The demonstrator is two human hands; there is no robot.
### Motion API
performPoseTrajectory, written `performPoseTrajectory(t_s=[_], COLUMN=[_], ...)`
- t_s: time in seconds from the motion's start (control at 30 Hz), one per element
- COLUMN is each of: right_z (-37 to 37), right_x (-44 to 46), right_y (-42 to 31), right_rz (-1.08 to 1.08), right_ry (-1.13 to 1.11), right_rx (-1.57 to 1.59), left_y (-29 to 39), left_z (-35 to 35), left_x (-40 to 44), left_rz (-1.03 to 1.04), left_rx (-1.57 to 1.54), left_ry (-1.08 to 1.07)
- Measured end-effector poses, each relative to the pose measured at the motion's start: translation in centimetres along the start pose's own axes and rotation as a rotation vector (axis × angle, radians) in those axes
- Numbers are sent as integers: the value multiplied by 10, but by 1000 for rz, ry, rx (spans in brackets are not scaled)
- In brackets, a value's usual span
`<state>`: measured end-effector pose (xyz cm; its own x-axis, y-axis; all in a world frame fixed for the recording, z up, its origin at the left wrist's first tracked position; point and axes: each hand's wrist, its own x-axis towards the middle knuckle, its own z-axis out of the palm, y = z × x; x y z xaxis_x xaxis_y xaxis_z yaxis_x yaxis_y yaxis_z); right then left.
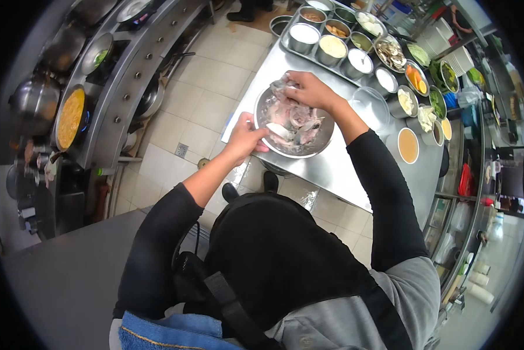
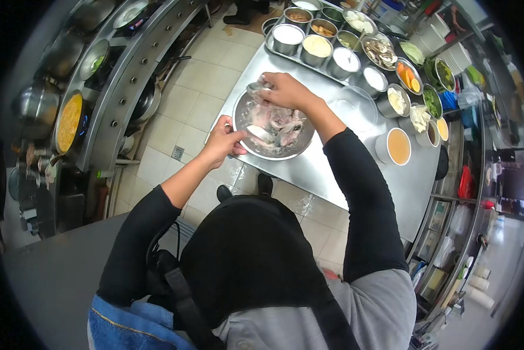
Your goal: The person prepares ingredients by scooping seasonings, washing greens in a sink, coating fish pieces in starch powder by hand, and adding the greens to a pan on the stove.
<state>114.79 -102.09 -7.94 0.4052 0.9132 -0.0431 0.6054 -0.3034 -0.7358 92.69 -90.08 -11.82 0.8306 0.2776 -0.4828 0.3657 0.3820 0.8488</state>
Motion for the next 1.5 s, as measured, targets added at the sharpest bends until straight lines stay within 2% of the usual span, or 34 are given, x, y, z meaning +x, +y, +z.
performPoseTrajectory(t_s=[0.17,0.23,0.3,0.37,0.47,0.6,0.67,0.7,0.73,0.77,0.8,0.83,0.87,0.9,0.93,1.07,1.1,1.17,1.2,1.27,1.3,1.33,1.4,1.47,1.5], right_z=[-6,-9,9,18,8,-34,-41,-29,-18,-7,-20,-32,-28,-37,-28,-4,-1,6,5,-3,-3,-5,-4,-2,4], right_x=[-11,-19,-40,-50,-43,-31,-25,-24,-23,-27,-47,-62,-78,-89,-100,-118,-118,-110,-105,-91,-85,-77,-59,-40,-29], right_y=[3,2,-3,-4,19,-4,0,20,40,77,24,-17,-21,-54,-58,-52,-46,-39,-46,-73,-82,-91,-116,-144,-155], right_rz=[-20,92,141,68,12,99,119,178,227,116,266,337,189,181,247,239,142,177,178,158,157,156,164,206,264], right_ry=[-149,-91,-183,-146,35,117,78,4,-79,134,172,244,397,386,396,473,538,620,609,726,723,714,727,732,740], right_rx=[-230,-351,-489,-595,-434,-290,-197,-335,-475,-540,-624,-489,-301,-164,63,196,181,507,511,964,962,1141,1389,1447,1509], left_y=[2,1,2,1,4,7,-3,-2,-9,-2,5,33,39,40,39,33,14,-43,-77,-139,-186,-224,-252,-333,-323], left_z=[-2,-1,-4,-6,-5,-4,-10,-10,-23,-29,-35,-37,-53,-71,-88,-155,-179,-229,-251,-285,-312,-330,-334,-382,-387], left_x=[3,2,0,5,8,9,16,16,13,11,9,-13,-20,-31,-46,-104,-119,-141,-154,-180,-194,-205,-227,-231,-233], left_rz=[-6,-1,-6,17,0,-24,-7,-86,67,59,45,-163,-102,-63,-67,-8,8,-3,-32,-221,-284,-343,-442,-445,-436], left_rx=[3,-15,-14,-22,20,88,9,219,261,175,89,158,156,154,135,-37,-89,-229,-318,-408,-438,-468,-429,-412,-412], left_ry=[-1,1,-22,-32,-31,-2,-55,51,-104,-158,-211,-166,-186,-213,-179,153,219,385,484,699,741,777,887,788,785])
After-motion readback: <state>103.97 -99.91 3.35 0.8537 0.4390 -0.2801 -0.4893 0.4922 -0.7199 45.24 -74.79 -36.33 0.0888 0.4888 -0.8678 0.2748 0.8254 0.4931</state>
